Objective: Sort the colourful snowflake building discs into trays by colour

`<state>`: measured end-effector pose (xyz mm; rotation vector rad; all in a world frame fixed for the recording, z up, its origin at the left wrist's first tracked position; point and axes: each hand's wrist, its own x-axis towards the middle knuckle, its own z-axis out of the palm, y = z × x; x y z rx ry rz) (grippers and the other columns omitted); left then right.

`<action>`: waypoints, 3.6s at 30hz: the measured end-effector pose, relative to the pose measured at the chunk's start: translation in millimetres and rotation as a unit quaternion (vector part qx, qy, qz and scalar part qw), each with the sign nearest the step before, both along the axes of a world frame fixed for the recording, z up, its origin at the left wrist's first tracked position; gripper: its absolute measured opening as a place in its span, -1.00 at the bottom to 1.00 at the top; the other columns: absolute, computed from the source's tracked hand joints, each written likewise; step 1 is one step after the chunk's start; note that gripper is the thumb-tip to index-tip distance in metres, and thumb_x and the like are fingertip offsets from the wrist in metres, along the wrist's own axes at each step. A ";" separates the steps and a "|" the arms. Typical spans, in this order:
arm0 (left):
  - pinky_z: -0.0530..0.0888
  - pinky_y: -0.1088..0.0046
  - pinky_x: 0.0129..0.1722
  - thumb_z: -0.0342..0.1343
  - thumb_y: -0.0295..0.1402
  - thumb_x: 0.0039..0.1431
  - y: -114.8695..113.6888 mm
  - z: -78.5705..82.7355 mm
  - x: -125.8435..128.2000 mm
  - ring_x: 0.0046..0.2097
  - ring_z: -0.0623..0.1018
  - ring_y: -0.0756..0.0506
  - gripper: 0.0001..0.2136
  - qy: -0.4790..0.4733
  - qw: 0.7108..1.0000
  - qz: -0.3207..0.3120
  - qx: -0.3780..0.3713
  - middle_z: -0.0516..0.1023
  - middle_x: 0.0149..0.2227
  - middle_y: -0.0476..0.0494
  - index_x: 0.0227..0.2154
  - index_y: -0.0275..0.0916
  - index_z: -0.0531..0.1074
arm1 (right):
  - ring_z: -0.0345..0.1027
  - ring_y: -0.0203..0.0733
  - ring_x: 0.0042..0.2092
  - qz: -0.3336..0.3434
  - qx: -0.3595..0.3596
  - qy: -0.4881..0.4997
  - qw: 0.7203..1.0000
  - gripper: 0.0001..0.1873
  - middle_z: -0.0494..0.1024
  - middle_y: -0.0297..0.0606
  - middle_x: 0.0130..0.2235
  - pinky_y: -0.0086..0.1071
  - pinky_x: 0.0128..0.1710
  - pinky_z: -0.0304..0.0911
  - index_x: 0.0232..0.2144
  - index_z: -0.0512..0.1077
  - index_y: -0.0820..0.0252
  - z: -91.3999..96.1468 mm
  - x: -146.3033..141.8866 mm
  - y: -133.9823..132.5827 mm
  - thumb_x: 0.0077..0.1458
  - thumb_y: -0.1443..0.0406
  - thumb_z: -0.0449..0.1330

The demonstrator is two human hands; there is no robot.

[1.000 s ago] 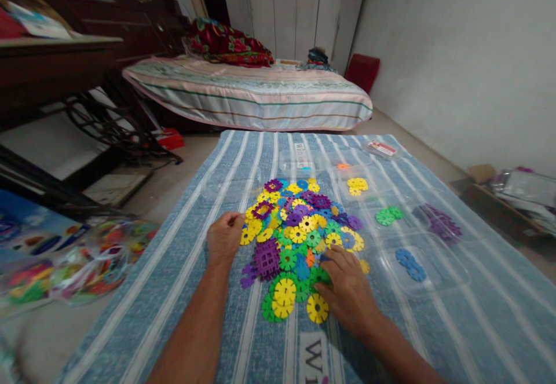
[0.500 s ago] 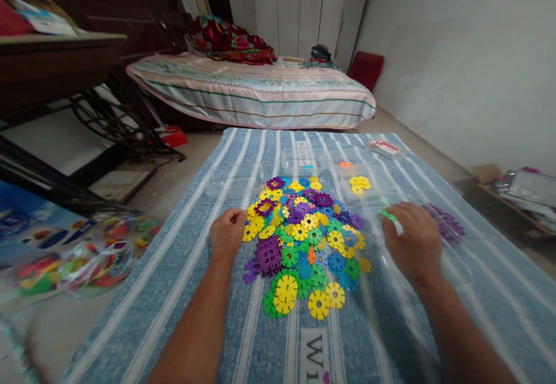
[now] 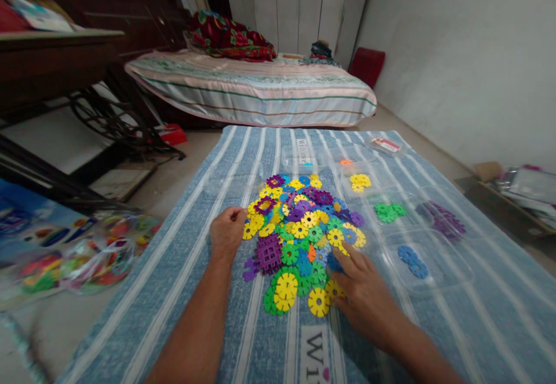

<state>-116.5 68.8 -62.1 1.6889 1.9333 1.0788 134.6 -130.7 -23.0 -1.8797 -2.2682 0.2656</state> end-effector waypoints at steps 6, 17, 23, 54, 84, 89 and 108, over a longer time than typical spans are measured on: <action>0.36 0.50 -0.38 -0.01 -0.15 -0.02 -1.4 2.4 -0.7 -0.40 0.50 -0.05 -0.73 0.005 1.000 -0.006 -0.002 0.55 -0.46 -0.02 -0.46 -0.21 0.49 | -0.09 0.14 0.28 -0.016 -0.035 0.012 0.999 -0.72 0.31 -0.11 0.17 0.04 0.21 -0.07 -0.16 0.50 0.21 -5.7 -0.3 0.2 0.02 0.34 0.18; 0.39 0.50 -0.36 -0.01 -0.16 -0.01 -1.6 4.4 -1.0 -0.38 0.51 -0.05 -0.75 0.012 1.000 -0.012 0.000 0.57 -0.45 -0.02 -0.46 -0.19 0.49 | 0.29 -0.09 0.05 0.023 0.086 0.089 0.992 -0.83 0.52 -0.23 -0.14 -0.13 0.06 0.22 -0.52 0.44 0.14 11.8 16.1 16.0 0.08 0.38 0.12; 0.40 0.51 -0.36 0.00 -0.18 -0.02 -3.0 7.8 0.5 -0.39 0.52 -0.05 -0.77 0.004 1.000 -0.008 0.001 0.57 -0.46 -0.01 -0.47 -0.19 0.49 | 0.37 -0.04 -0.08 -0.108 0.394 0.001 0.913 -0.85 0.54 -0.11 -0.24 -0.10 -0.05 0.27 -0.35 0.47 0.20 51.8 66.1 70.9 0.13 0.27 0.11; 0.39 0.52 -0.37 0.01 -0.18 -0.02 -1.9 2.6 0.8 -0.40 0.51 -0.04 -0.76 0.006 1.000 0.002 0.000 0.56 -0.47 -0.01 -0.47 -0.20 0.50 | 0.09 0.11 0.20 -0.003 0.112 0.087 0.990 -0.73 0.40 -0.03 0.06 0.02 0.13 0.14 -0.26 0.45 0.23 -32.0 -34.8 -19.0 -0.10 0.35 0.29; 0.38 0.51 -0.37 0.00 -0.18 0.00 -3.7 1.6 1.0 -0.39 0.50 -0.04 -0.75 0.007 1.000 -0.007 -0.001 0.57 -0.44 -0.03 -0.45 -0.21 0.50 | 0.38 -0.16 -0.11 0.011 0.261 0.131 0.956 -0.86 0.51 -0.15 -0.20 -0.24 -0.08 0.36 -0.26 0.44 0.18 -4.2 -11.6 23.1 0.15 0.35 0.09; 0.38 0.53 -0.36 -0.01 -0.19 0.01 -5.7 3.3 2.8 -0.39 0.50 -0.03 -0.75 0.002 1.000 -0.005 -0.006 0.58 -0.44 -0.03 -0.46 -0.22 0.50 | 0.31 -0.07 0.00 0.052 0.251 0.141 0.956 -0.86 0.49 -0.11 -0.14 -0.14 -0.02 0.32 -0.27 0.43 0.21 -16.4 -44.9 8.6 0.13 0.35 0.09; 0.39 0.51 -0.35 0.01 -0.15 -0.01 -0.9 3.4 1.2 -0.38 0.51 -0.05 -0.73 0.000 1.000 0.003 -0.013 0.57 -0.44 -0.03 -0.44 -0.22 0.51 | 0.29 -0.09 -0.04 -0.013 0.216 0.049 0.975 -0.84 0.48 -0.12 -0.16 -0.17 0.00 0.23 -0.30 0.44 0.22 -18.7 -34.7 8.4 0.10 0.43 0.06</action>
